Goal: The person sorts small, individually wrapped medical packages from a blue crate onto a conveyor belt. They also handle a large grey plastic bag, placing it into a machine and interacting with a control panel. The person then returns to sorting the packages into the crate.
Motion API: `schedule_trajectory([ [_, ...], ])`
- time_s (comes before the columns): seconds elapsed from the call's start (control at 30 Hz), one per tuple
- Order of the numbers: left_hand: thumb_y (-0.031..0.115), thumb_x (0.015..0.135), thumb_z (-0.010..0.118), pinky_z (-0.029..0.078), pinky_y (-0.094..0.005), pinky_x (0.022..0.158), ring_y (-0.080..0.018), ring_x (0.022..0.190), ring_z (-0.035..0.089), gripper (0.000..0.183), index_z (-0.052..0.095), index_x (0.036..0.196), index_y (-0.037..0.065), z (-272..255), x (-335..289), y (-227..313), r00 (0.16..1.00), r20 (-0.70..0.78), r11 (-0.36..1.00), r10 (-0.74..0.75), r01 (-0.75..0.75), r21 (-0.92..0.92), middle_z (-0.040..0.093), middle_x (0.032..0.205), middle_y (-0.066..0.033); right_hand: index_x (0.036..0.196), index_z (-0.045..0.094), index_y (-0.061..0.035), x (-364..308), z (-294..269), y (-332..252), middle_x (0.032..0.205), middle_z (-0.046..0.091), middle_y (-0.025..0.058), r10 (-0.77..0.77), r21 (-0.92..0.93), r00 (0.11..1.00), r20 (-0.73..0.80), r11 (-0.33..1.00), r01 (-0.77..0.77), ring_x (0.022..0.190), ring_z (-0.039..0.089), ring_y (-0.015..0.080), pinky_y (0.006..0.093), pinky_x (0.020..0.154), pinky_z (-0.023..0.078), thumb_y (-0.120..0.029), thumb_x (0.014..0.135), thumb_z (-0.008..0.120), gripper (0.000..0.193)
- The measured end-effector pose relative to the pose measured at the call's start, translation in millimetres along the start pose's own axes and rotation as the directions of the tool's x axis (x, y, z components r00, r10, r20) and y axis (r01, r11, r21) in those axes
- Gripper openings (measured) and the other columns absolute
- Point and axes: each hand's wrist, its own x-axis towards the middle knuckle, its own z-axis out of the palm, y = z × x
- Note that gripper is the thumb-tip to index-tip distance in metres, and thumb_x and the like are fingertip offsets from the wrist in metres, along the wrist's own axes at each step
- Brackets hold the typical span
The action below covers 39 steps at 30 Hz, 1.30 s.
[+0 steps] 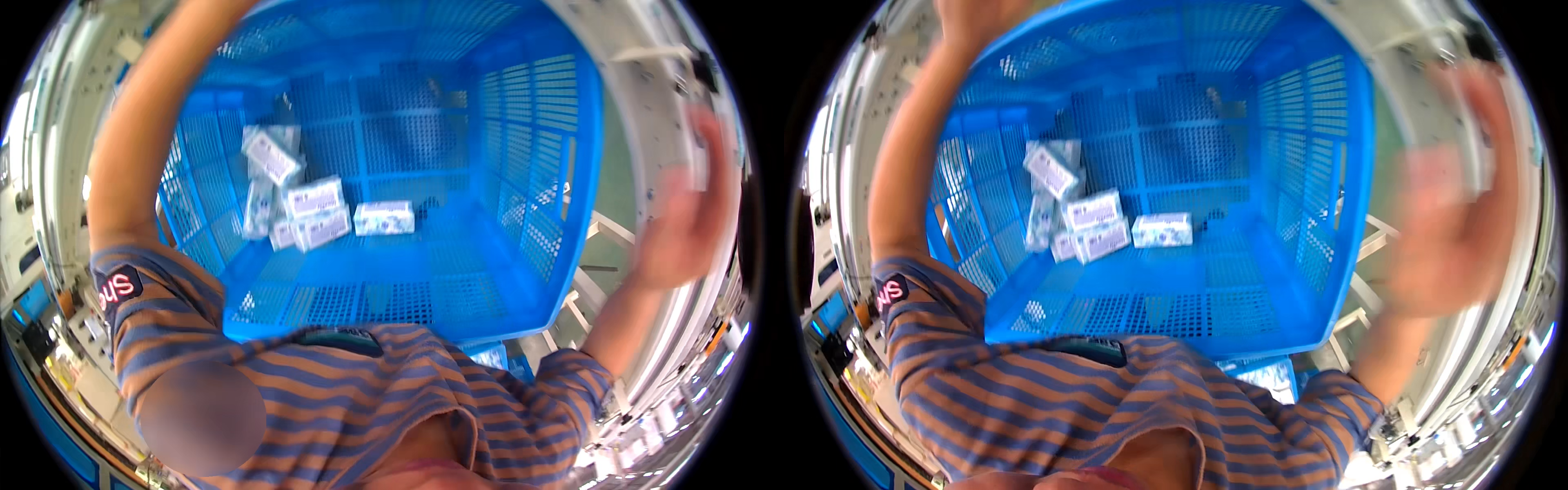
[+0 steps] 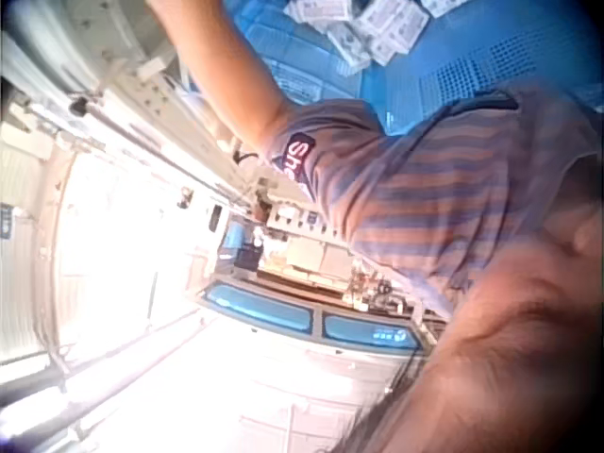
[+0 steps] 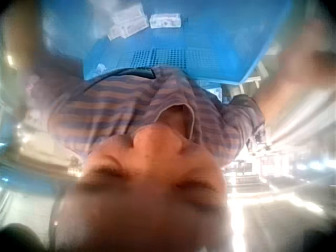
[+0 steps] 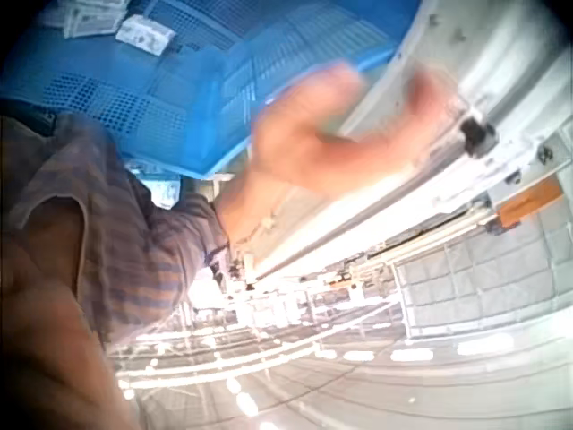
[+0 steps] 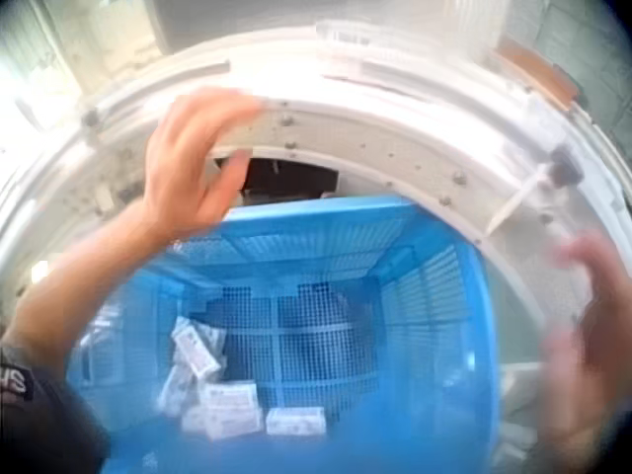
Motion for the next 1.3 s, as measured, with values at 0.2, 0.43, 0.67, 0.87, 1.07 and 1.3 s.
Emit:
schedule_trajectory([
  [0.2,0.017,0.057,0.071,0.015,-0.0501,0.106,-0.0288,0.13,0.024,0.089,0.026,0.135,0.012,-17,-318,111,0.259,0.965,0.929,-0.041,0.365,-0.058,0.027,0.139,-0.0129,0.129,0.031,-0.0022,-224,325,35,0.126,0.042,0.0189,0.091,-0.057,0.456,0.885,0.995,-0.086,0.111,0.043,0.0337,0.041,0.09,0.04,-0.02,0.065,0.067,0.075],
  [0.43,0.017,0.083,0.04,0.021,-0.0591,0.099,-0.0264,0.122,0.037,0.048,0.033,0.13,0.018,25,-467,136,0.365,0.925,0.987,0.105,0.077,-0.142,0.044,0.126,-0.0086,0.129,0.034,-0.0148,-376,379,67,0.122,0.046,0.0106,0.395,-0.427,0.197,0.898,0.89,0.161,0.114,0.043,0.0271,0.054,0.092,0.033,-0.019,0.065,0.068,0.073],
  [0.67,0.025,0.047,0.073,0.035,-0.0482,0.088,-0.0328,0.102,0.047,0.086,0.038,0.123,0.007,21,-378,137,0.131,0.901,0.617,-0.414,0.768,0.172,0.05,0.105,-0.0157,0.096,0.051,-0.0114,-350,381,75,0.099,0.06,0.0118,0.446,-0.437,0.261,0.856,0.894,-0.097,0.088,0.059,0.0302,0.0427,0.072,0.047,-0.032,0.053,0.073,0.052],
  [0.87,0.028,0.062,0.07,0.04,-0.0367,0.087,-0.0294,0.097,0.052,0.063,0.048,0.115,0.004,-80,-115,35,0.68,0.247,0.632,-0.69,0.733,-0.251,0.055,0.107,-0.0139,0.102,0.054,-0.0087,-153,206,42,0.092,0.061,0.0156,0.41,0.132,0.676,0.613,0.79,-0.599,0.085,0.059,0.0333,0.0392,0.072,0.048,-0.032,0.053,0.072,0.057],
  [1.07,0.016,0.066,0.064,0.04,-0.031,0.087,-0.0234,0.1,0.053,0.061,0.044,0.122,0.003,-12,230,27,0.98,0.184,0.873,-0.082,0.159,-0.462,0.054,0.112,-0.014,0.118,0.046,0.0002,-101,-107,42,0.112,0.053,0.0131,0.086,-0.339,0.865,-0.495,0.897,-0.284,0.098,0.053,0.023,0.034,0.087,0.041,-0.023,0.061,0.074,0.068],
  [1.3,0.019,0.064,0.058,0.044,-0.032,0.079,-0.02,0.084,0.057,0.035,0.066,0.095,0.005,72,348,94,0.686,0.656,0.55,0.316,0.431,-0.715,0.064,0.088,-0.0095,0.123,0.048,-0.009,-13,-241,62,0.104,0.06,0.0131,0.416,-0.522,0.877,-0.242,0.706,-0.479,0.091,0.058,0.0189,0.0278,0.08,0.043,-0.019,0.057,0.054,0.067],
])
